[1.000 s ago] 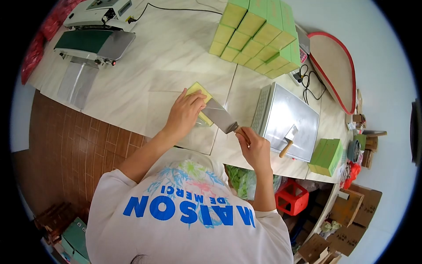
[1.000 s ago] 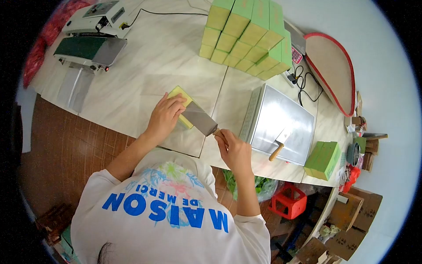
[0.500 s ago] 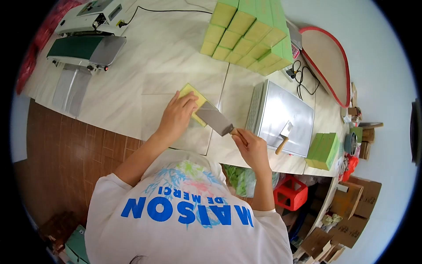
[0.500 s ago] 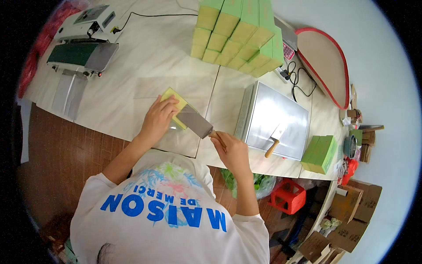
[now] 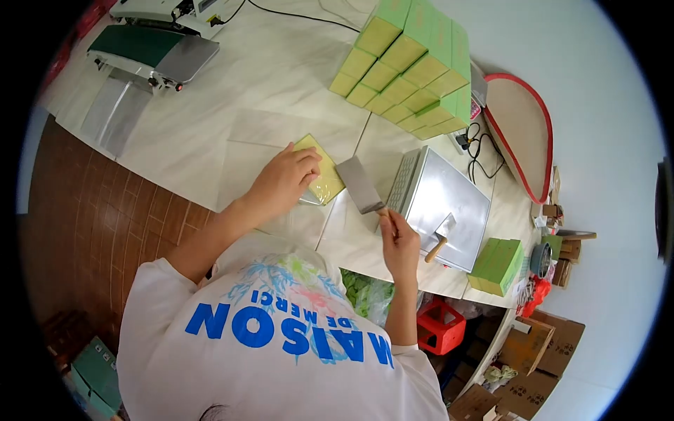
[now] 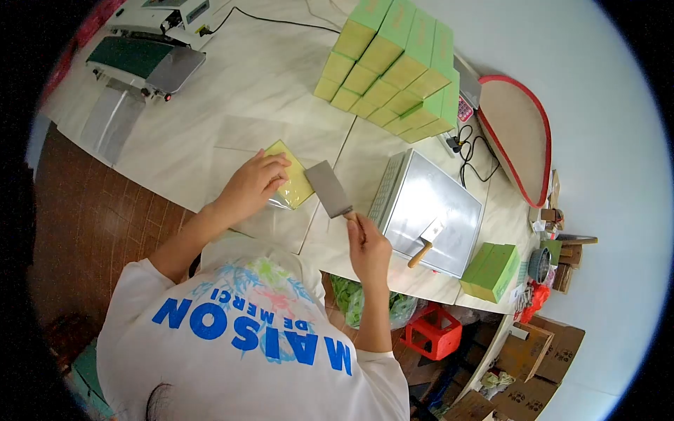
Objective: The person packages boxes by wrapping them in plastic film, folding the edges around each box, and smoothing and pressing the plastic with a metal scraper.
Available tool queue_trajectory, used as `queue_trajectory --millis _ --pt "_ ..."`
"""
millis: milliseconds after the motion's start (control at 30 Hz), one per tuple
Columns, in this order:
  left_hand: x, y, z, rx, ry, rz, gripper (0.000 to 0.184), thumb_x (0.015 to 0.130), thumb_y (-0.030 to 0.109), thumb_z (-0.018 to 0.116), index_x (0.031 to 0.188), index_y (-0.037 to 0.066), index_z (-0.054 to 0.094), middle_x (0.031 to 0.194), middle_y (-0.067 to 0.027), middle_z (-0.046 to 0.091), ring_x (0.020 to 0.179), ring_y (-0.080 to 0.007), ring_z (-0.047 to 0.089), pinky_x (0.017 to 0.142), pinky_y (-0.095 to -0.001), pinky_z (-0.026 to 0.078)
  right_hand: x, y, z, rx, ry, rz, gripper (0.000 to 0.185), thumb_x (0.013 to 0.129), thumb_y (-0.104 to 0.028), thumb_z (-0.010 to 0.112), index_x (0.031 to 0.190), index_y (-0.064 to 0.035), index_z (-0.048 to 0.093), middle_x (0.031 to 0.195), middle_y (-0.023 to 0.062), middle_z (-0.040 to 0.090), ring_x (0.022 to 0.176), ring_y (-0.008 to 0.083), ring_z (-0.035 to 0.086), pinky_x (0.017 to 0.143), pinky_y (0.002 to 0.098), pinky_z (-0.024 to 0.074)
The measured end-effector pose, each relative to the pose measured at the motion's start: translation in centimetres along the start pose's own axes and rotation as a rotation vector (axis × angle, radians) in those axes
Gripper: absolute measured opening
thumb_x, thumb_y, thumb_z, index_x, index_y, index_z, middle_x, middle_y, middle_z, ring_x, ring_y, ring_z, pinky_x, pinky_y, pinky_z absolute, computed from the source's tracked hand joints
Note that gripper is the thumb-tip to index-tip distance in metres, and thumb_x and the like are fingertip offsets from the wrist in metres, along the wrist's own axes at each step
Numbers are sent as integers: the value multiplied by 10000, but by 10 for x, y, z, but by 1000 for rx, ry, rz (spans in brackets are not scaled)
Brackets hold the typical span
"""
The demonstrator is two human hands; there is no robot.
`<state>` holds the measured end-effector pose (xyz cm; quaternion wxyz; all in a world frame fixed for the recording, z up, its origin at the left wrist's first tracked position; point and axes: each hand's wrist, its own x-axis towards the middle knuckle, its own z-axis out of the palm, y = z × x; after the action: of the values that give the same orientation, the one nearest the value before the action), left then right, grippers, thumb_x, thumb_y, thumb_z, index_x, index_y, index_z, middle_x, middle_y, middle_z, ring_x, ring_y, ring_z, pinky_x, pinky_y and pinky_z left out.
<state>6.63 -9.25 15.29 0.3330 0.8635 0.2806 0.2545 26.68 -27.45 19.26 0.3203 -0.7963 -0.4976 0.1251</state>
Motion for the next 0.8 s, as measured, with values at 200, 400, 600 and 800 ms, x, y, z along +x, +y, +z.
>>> queue_trajectory --millis 200,400,600,800 --pt "5 -1 -46 -222 -37 -276 144 906 9 512 1006 15 616 1014 -115 669 977 -297 626 938 -366 463 3 -19 14 -112 11 -171 143 892 -129 657 1012 -53 672 753 107 658 538 222 605 499 324 471" --pt "0 -29 -53 -94 -128 -5 353 804 -41 575 1128 81 644 1351 -87 525 1318 -275 427 1062 -369 378 4 -25 25 -117 -17 -250 158 882 -108 662 1023 -37 668 782 100 668 531 202 590 498 309 466" --pt "9 -28 -44 -167 -280 46 370 750 81 741 1109 161 700 1498 -46 378 1431 -313 228 1149 -436 270 5 -34 32 -103 -50 -264 167 884 -77 654 1037 -11 669 789 120 663 524 192 563 501 297 453" --pt "26 -32 -31 -309 -337 128 134 765 186 767 894 151 771 1417 -11 487 1419 -314 254 1156 -430 260 6 -36 36 -90 -63 -274 165 881 -73 658 1034 -11 669 779 119 656 522 195 555 498 303 445"
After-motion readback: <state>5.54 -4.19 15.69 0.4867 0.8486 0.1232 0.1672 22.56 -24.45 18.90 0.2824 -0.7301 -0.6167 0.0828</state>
